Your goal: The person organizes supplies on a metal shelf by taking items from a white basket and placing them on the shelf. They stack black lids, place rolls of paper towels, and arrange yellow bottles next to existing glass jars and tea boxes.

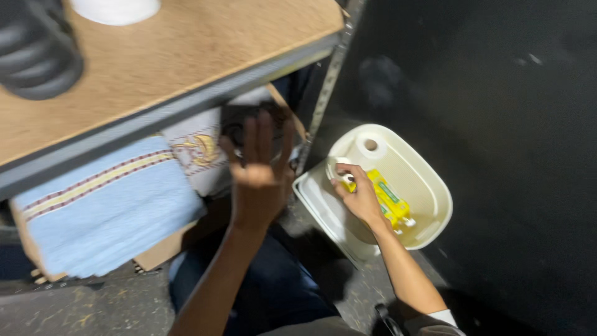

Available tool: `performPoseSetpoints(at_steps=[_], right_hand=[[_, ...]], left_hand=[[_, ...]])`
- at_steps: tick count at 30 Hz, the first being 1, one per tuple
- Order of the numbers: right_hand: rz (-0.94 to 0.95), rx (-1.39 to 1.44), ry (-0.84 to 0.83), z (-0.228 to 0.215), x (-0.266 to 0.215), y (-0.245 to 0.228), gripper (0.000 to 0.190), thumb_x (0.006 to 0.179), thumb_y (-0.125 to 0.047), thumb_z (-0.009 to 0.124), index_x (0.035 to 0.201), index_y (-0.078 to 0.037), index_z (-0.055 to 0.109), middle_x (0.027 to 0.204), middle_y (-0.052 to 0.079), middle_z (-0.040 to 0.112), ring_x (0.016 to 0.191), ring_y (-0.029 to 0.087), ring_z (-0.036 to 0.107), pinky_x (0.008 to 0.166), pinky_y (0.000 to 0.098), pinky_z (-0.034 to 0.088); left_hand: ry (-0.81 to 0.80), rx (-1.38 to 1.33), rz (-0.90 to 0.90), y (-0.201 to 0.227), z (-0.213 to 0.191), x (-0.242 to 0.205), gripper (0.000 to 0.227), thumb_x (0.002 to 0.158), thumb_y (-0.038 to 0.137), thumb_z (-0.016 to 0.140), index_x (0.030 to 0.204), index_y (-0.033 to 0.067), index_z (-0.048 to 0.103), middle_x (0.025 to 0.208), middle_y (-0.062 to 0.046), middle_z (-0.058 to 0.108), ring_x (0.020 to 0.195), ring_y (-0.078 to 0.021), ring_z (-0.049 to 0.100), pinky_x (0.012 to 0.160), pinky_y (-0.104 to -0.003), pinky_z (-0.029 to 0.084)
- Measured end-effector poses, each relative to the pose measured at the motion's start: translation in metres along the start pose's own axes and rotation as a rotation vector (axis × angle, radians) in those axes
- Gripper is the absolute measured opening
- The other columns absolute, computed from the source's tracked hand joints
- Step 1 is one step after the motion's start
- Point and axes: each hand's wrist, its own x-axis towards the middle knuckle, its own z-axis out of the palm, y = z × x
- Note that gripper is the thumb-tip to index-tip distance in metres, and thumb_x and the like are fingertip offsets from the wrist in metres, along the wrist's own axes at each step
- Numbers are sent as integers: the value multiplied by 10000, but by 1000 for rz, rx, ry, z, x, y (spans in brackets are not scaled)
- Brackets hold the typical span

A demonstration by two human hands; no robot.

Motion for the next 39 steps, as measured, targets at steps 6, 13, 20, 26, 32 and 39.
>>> performPoseSetpoints(at_steps=[6,13,20,26,32,39], right_hand=[[376,43,164,-22,28,187,906,990,-285,969,1733,-108,481,1599,279,654,1505,455,673,1221,547,598],[261,-50,174,-38,61,102,868,1033,-181,912,1778,-127,470,1735,335,461,1666,532,487,1401,543,457],[87,-52,206,-11,81,217,413,1048,-205,873,1445,-219,758,1729,199,444,1543,384,579,1251,453,495],[-310,-163,284,-31,19,167,353,1019,-109,927,1339,-174,793,1710,218,460,1579,449,510,1227,530,560],[-560,-229,377,-49,-57,108,386,941,-119,983,1291,-219,854,1669,252,495,1524,483,552,1196,539,568],[-778,12,432,9,-103,49,297,880,-217,1000,1167,-174,937,1528,286,564,1324,434,630,1159,508,561]], left_hand=[[-357,-500,163,136,101,-105,503,927,184,737,1422,124,796,1615,-264,673,1506,-501,649,1164,-795,509],[-813,-624,252,208,150,-217,381,959,273,779,1336,264,729,1252,-122,697,1097,-401,770,1023,-731,569],[-988,-739,221,178,116,-256,197,1033,245,727,1210,165,693,1167,-119,664,1007,-410,695,860,-622,554],[-896,-872,64,125,96,-216,306,1082,206,638,1364,203,757,1297,-55,751,1141,-319,739,920,-545,547],[-674,-1151,-315,91,42,-131,417,1166,311,663,1557,166,642,1527,-149,648,1414,-441,619,1155,-590,513],[-359,-1388,-533,64,5,-115,1190,963,613,909,1871,202,258,1915,-252,123,1753,-565,139,1323,-836,224]])
